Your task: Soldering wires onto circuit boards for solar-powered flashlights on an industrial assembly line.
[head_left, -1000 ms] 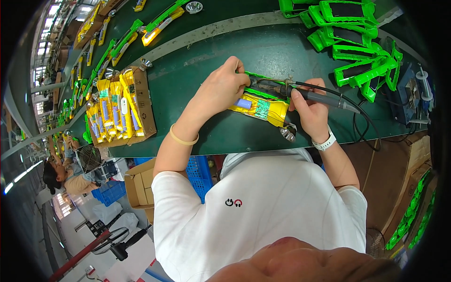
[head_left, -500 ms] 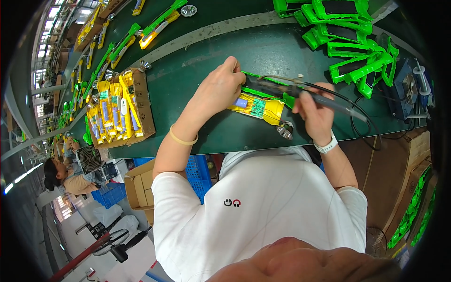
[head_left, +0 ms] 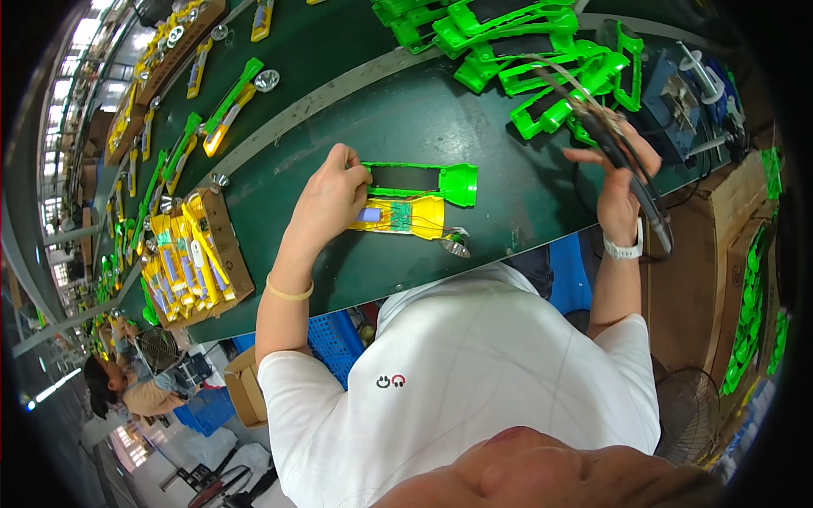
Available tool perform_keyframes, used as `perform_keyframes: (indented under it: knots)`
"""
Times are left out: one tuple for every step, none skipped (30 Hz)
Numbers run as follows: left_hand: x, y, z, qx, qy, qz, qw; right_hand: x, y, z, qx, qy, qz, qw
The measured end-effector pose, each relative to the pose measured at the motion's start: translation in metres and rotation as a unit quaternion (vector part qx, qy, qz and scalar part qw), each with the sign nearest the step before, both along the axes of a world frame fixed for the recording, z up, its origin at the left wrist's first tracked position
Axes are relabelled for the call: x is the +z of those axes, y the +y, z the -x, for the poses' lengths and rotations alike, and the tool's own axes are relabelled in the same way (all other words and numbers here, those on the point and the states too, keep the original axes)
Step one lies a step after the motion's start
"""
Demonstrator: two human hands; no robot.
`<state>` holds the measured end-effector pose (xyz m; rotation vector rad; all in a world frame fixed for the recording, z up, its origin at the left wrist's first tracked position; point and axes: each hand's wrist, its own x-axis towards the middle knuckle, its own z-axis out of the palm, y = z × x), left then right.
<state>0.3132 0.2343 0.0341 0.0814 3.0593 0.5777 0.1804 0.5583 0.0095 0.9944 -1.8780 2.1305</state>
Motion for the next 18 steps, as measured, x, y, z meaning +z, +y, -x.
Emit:
perform_keyframes:
  knots:
    - [0.0,0.0,0.0,0.006,-0.004,0.0,1.0,0.016,-0.005,0.006,0.055,-0.007,-0.022,0.998]
    - [0.001,0.001,0.001,-0.002,-0.001,-0.001,1.0,0.013,-0.002,0.023,0.075,0.088,-0.123,0.986]
    - [0.001,0.0,0.0,0.004,-0.006,0.003,1.0,0.02,-0.013,0.024,0.053,0.082,-0.164,0.982]
    - [0.002,0.0,-0.001,0.011,-0.012,0.007,1.0,0.014,-0.018,0.028,0.025,0.04,-0.225,0.973]
    - [0.003,0.001,0.0,0.009,-0.008,0.009,1.0,0.01,-0.029,0.03,0.019,0.083,-0.184,0.979]
    - [0.003,0.002,-0.001,0.009,-0.006,0.012,1.0,0.014,-0.041,0.029,0.043,0.133,-0.153,0.978]
    - [0.003,0.003,-0.002,0.009,-0.005,0.016,1.0,0.021,-0.059,0.021,0.05,0.161,-0.091,0.982]
    - [0.003,0.003,-0.003,0.01,-0.005,0.017,1.0,0.025,-0.077,0.014,0.067,0.183,-0.065,0.979]
    - [0.002,0.003,-0.003,0.007,-0.003,0.021,1.0,0.027,-0.096,0.003,0.076,0.16,-0.06,0.982]
    - [0.001,0.002,-0.003,0.005,-0.002,0.025,1.0,0.034,-0.112,-0.002,0.095,0.158,-0.087,0.979]
    - [0.003,0.0,-0.003,0.007,-0.002,0.028,1.0,0.037,-0.124,-0.009,0.107,0.051,-0.119,0.986]
    - [0.005,-0.001,-0.003,-0.005,0.001,0.02,1.0,0.037,-0.128,-0.009,0.113,0.033,-0.121,0.986]
    - [0.006,-0.002,-0.003,-0.018,0.004,0.011,1.0,0.03,-0.129,-0.008,0.101,0.019,-0.087,0.991]
    - [0.009,-0.003,0.0,-0.008,0.036,-0.001,0.999,0.027,-0.123,-0.004,0.07,0.062,-0.064,0.994]
    - [0.012,-0.005,-0.001,0.008,0.068,-0.011,0.998,0.028,-0.117,-0.004,0.083,0.003,-0.043,0.996]
    - [0.012,-0.006,0.003,0.002,0.094,-0.002,0.996,0.033,-0.112,-0.008,0.077,-0.027,0.024,0.996]
    - [0.007,-0.008,0.007,-0.038,0.12,0.015,0.992,0.03,-0.105,-0.008,0.052,-0.014,0.028,0.998]
    - [0.0,-0.011,0.012,-0.077,0.145,0.032,0.986,0.029,-0.097,-0.009,0.034,-0.018,0.019,0.999]
